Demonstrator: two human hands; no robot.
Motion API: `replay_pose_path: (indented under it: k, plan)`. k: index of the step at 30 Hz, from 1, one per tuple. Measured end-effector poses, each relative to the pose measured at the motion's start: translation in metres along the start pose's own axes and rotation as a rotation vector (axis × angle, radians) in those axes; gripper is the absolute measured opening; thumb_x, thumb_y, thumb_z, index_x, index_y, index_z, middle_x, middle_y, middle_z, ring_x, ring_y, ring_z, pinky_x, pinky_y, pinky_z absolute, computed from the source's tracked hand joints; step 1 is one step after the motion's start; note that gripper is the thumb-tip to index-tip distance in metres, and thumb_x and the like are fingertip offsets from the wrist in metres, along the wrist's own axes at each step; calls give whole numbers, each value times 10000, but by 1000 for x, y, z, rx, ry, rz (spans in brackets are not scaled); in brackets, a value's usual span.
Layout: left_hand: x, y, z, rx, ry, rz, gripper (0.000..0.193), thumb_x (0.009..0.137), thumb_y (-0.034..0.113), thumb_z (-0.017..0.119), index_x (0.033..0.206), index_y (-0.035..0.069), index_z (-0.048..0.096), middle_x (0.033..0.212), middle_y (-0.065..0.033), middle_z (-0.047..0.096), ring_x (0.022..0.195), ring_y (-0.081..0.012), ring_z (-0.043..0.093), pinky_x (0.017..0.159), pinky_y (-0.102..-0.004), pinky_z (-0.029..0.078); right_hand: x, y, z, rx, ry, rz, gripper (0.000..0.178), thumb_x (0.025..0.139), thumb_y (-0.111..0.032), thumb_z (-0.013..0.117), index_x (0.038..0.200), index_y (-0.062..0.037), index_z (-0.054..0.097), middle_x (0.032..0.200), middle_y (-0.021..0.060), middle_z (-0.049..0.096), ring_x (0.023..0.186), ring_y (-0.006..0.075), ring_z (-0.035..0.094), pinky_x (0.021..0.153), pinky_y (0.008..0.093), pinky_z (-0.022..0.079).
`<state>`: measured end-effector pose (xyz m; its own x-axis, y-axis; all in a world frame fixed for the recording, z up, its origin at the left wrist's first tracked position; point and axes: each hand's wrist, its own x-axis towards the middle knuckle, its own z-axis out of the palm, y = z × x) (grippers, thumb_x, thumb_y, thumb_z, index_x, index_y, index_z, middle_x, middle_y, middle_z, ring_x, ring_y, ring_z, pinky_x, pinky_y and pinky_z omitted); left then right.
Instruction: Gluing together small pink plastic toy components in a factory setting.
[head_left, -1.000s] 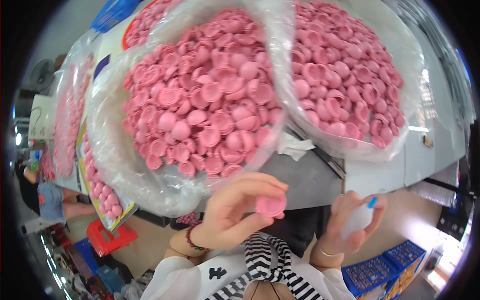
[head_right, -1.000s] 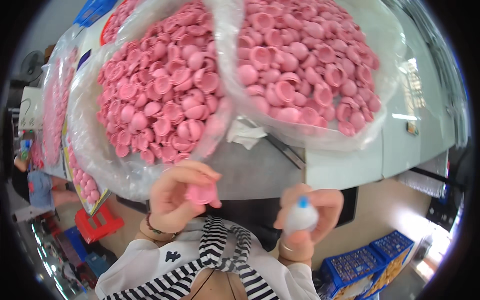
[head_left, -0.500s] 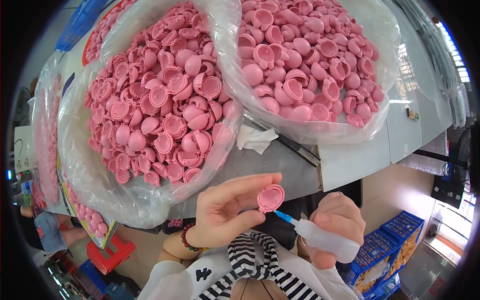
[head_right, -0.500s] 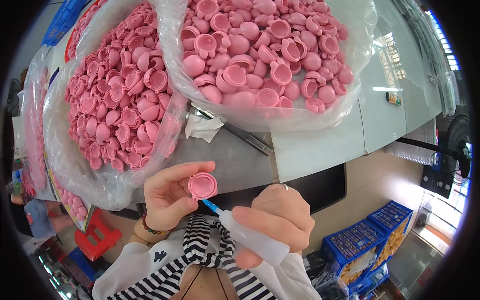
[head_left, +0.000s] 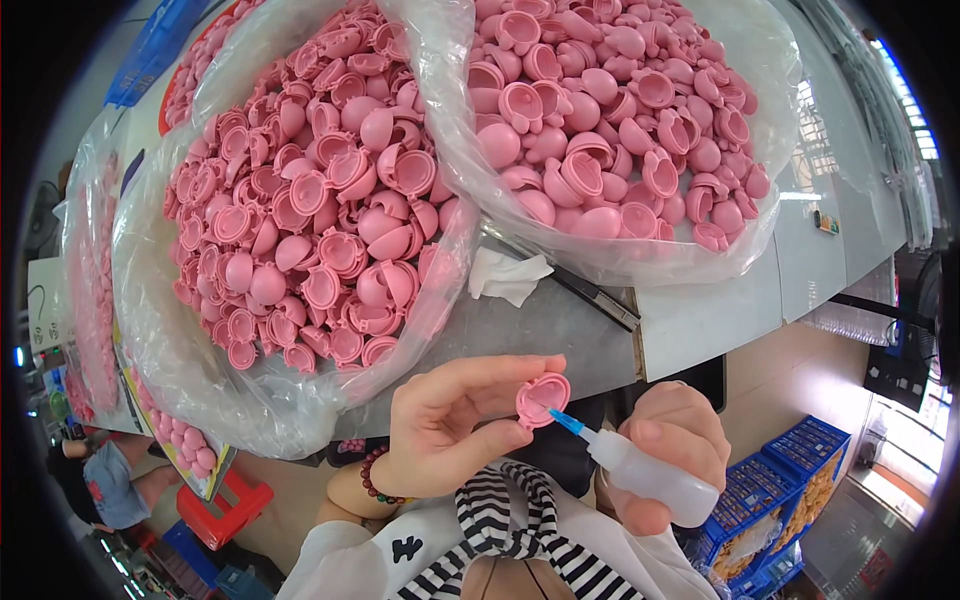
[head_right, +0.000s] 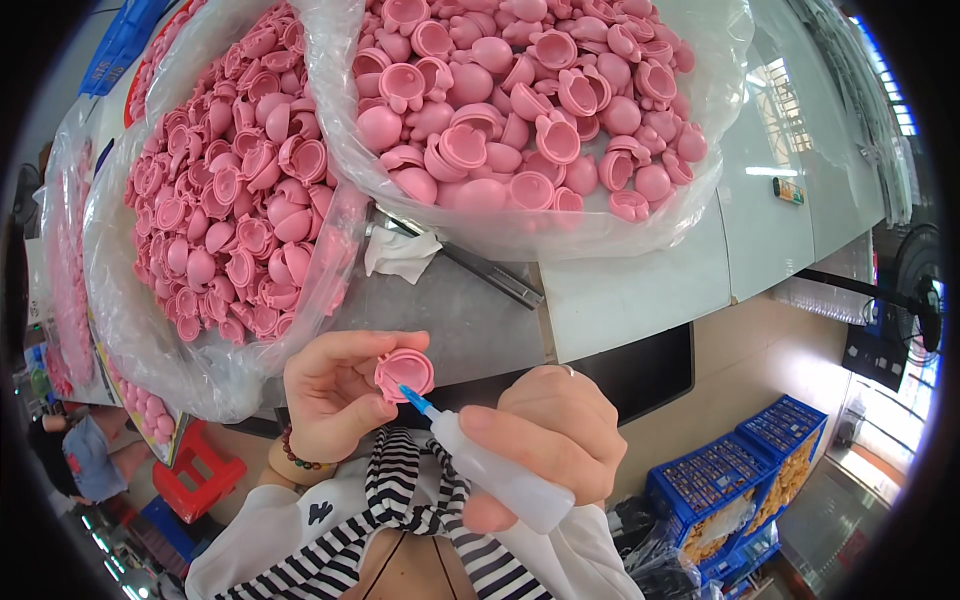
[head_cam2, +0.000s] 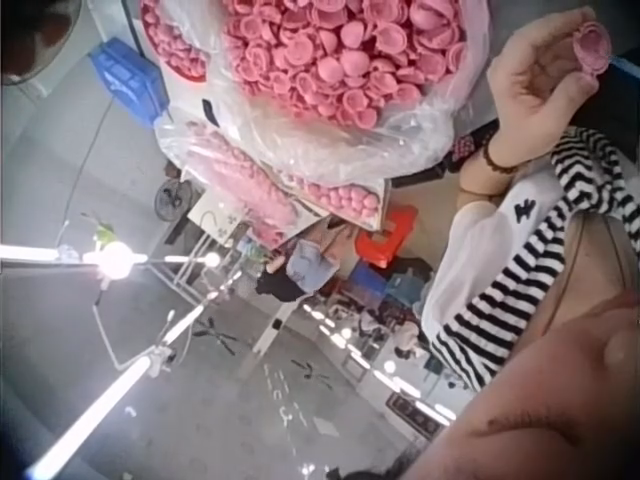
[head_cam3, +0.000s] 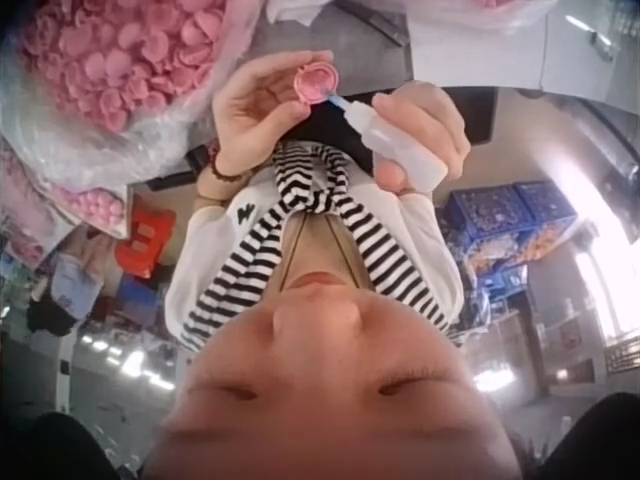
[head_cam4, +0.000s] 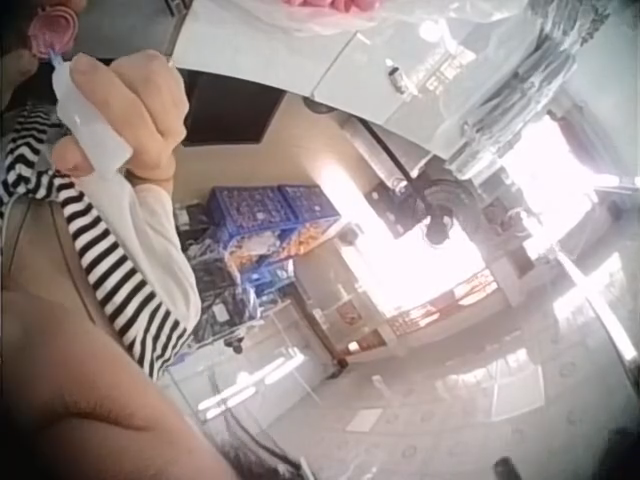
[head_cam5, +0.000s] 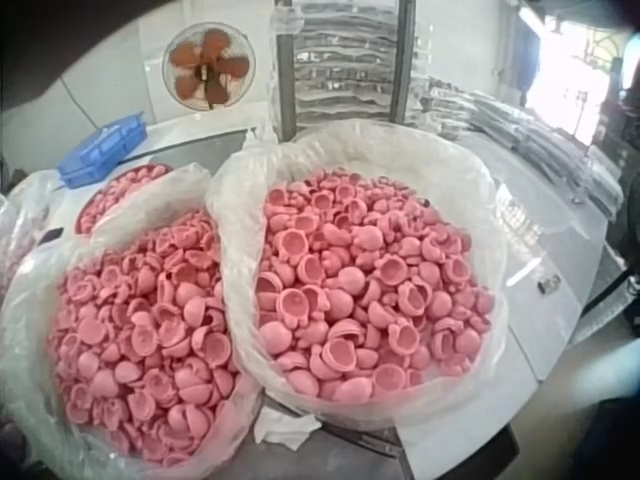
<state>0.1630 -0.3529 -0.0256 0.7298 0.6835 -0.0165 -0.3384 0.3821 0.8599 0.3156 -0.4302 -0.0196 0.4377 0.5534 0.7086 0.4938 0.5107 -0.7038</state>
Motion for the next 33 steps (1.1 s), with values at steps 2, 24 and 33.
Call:
replay_pose_path:
  k: [2,24,33]
  plan:
    - [1,0,-1,3,0,3,438,752,-14,643,1144,-51,453,1162,-284,499,996,-236,571,855,-326,457,1,2,-1,-11,-27,-13,569,748,-519,613,814,45,641,576,28,512,452,130,488,383,227,359]
    - [1,-3,-3,281,13,270,383,762,-76,582,1134,-30,503,1162,-219,524,1062,-254,540,897,-333,424,1,21,-29,-379,330,-88,526,823,-428,534,1072,31,467,800,123,536,658,196,518,528,240,410]
    - [0,0,-4,-505,-99,-152,323,840,76,555,1140,29,444,1171,-244,505,850,-294,602,751,-358,483,45,90,-149,-542,301,500,440,810,-23,584,1187,69,377,1102,207,557,919,200,566,737,245,445]
